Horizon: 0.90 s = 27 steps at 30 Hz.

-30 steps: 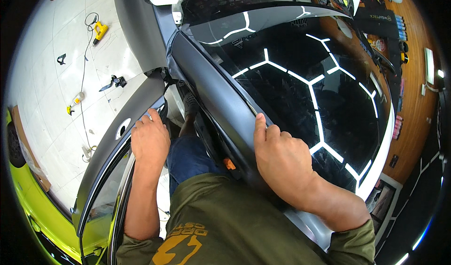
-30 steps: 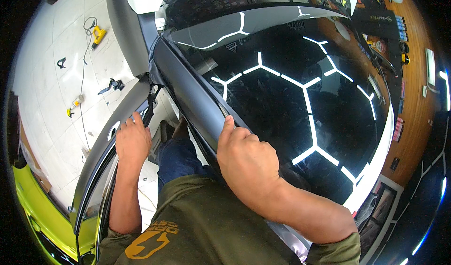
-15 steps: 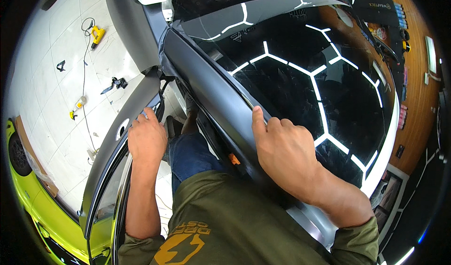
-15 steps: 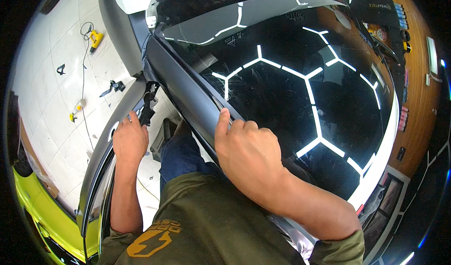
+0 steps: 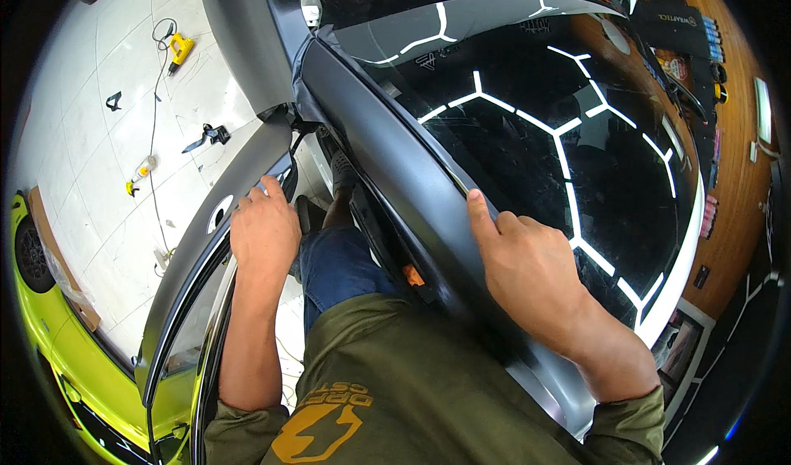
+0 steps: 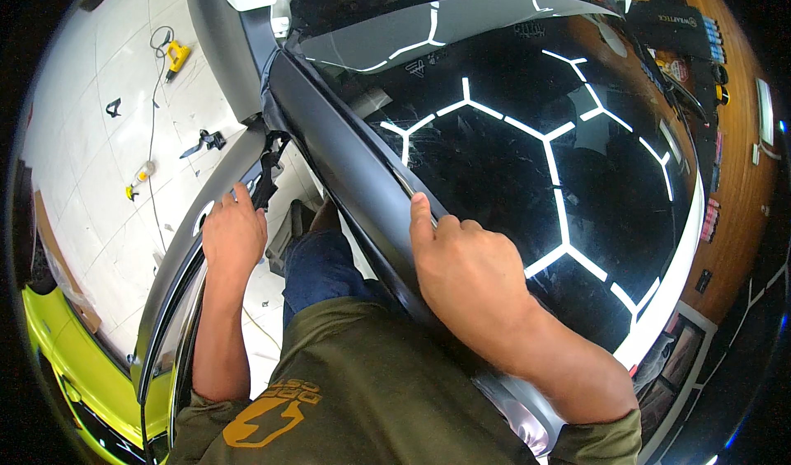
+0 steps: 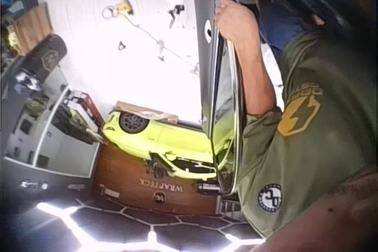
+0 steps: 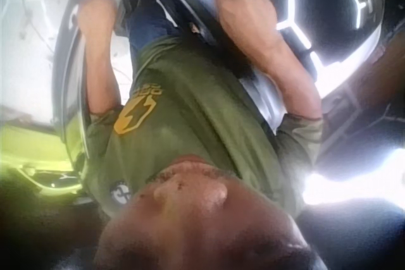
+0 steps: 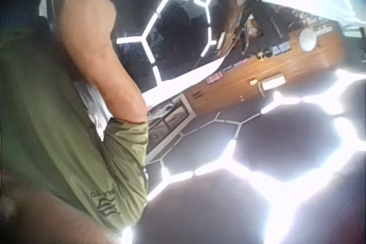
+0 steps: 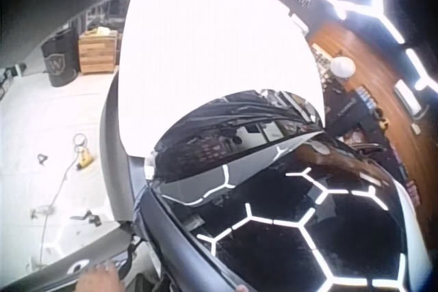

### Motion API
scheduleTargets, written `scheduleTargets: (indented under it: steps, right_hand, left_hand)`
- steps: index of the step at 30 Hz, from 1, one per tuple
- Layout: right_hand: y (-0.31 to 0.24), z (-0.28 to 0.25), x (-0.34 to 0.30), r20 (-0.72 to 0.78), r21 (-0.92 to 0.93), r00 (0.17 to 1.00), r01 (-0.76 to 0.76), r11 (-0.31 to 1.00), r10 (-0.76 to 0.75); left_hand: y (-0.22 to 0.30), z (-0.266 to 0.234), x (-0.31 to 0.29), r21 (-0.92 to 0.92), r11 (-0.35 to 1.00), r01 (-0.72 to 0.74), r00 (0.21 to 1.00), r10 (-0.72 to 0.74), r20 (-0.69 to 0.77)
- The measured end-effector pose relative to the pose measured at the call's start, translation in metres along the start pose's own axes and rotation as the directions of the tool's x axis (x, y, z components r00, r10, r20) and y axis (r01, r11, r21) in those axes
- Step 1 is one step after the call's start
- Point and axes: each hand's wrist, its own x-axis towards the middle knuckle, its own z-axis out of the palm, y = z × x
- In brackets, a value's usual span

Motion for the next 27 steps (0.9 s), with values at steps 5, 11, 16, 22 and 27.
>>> scheduleTargets:
  steps: [5,11,16,22,27]
  right_hand:
    - [0.006,0.007,-0.010,-0.057,0.030,0.998,0.004,1.000,-0.002]
    - [0.001,0.008,-0.011,-0.141,0.065,0.990,-0.007,0.998,0.016]
    - [0.013,0.006,-0.020,-0.356,0.270,0.923,-0.046,0.962,0.144]
    - [0.031,0.028,-0.065,-0.346,0.523,0.858,-0.161,0.837,0.380]
    - [0.055,0.054,-0.107,-0.360,0.683,0.802,-0.122,0.720,0.477]
  left_hand:
    - [0.000,0.002,0.000,0.025,1.000,-0.013,1.000,0.014,-0.024]
    - [0.000,0.001,0.002,0.032,0.999,-0.010,1.000,0.010,0.005]
    - [-0.001,0.004,-0.001,0.034,0.999,-0.008,1.000,0.008,-0.008]
    - [0.005,-0.008,-0.001,-0.186,0.980,-0.070,0.994,0.053,-0.098]
    - [0.033,-0.044,0.021,-0.541,0.692,-0.478,0.864,0.260,-0.431]
